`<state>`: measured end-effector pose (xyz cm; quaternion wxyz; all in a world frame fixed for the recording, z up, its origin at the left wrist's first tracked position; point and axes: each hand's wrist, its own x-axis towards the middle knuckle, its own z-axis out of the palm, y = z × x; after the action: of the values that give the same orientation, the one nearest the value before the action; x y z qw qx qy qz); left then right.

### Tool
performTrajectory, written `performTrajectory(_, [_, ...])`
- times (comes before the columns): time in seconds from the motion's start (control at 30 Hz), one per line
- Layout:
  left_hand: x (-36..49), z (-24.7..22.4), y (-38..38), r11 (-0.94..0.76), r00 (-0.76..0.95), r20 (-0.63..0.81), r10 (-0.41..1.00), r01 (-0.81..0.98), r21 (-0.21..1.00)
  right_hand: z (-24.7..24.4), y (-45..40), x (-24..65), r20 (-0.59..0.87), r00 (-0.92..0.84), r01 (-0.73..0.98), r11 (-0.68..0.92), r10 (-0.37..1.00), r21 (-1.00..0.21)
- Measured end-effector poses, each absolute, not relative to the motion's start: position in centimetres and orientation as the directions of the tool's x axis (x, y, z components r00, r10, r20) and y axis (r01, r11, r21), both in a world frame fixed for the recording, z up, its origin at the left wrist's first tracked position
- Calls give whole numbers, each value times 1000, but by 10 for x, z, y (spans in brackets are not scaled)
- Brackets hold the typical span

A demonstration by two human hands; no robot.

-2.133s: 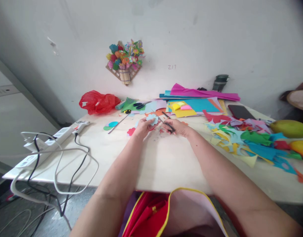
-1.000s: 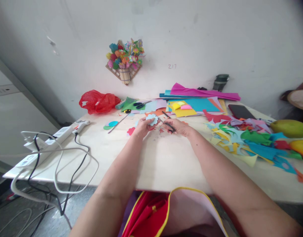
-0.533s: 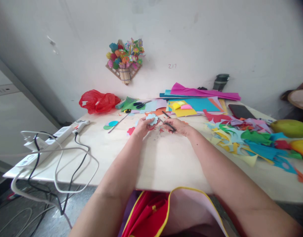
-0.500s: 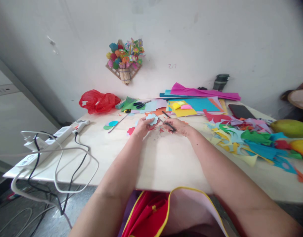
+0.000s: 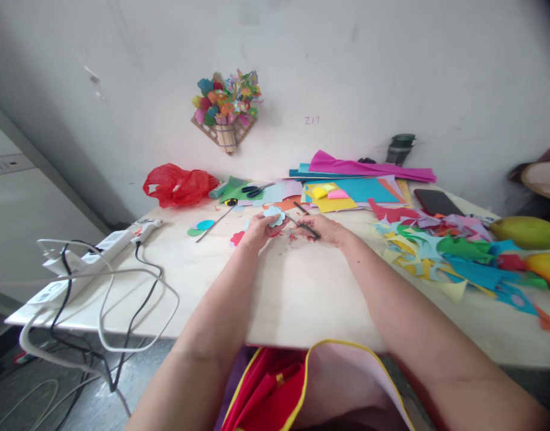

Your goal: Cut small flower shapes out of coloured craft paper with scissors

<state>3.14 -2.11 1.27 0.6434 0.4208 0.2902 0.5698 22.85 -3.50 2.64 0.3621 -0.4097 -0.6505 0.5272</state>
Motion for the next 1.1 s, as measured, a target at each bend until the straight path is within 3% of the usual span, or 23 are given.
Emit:
performTrajectory(0.2, [31, 12, -20, -9, 166, 100, 981, -477, 879, 25, -33, 232, 68, -408, 198, 161, 910, -967])
performTrajectory(0.37, [31, 12, -20, 6, 162, 82, 983, -481, 876, 25, -32, 232, 54, -388, 130, 113, 920, -985])
performTrajectory(0.8, [37, 11, -18, 36, 220, 68, 973, -436, 899, 27, -34, 204, 112, -56, -166, 101, 992, -981])
performTrajectory(1.1, [40, 8, -19, 47, 261, 55, 964, -368, 929, 29, -35, 202, 120, 31, -130, 123, 992, -984])
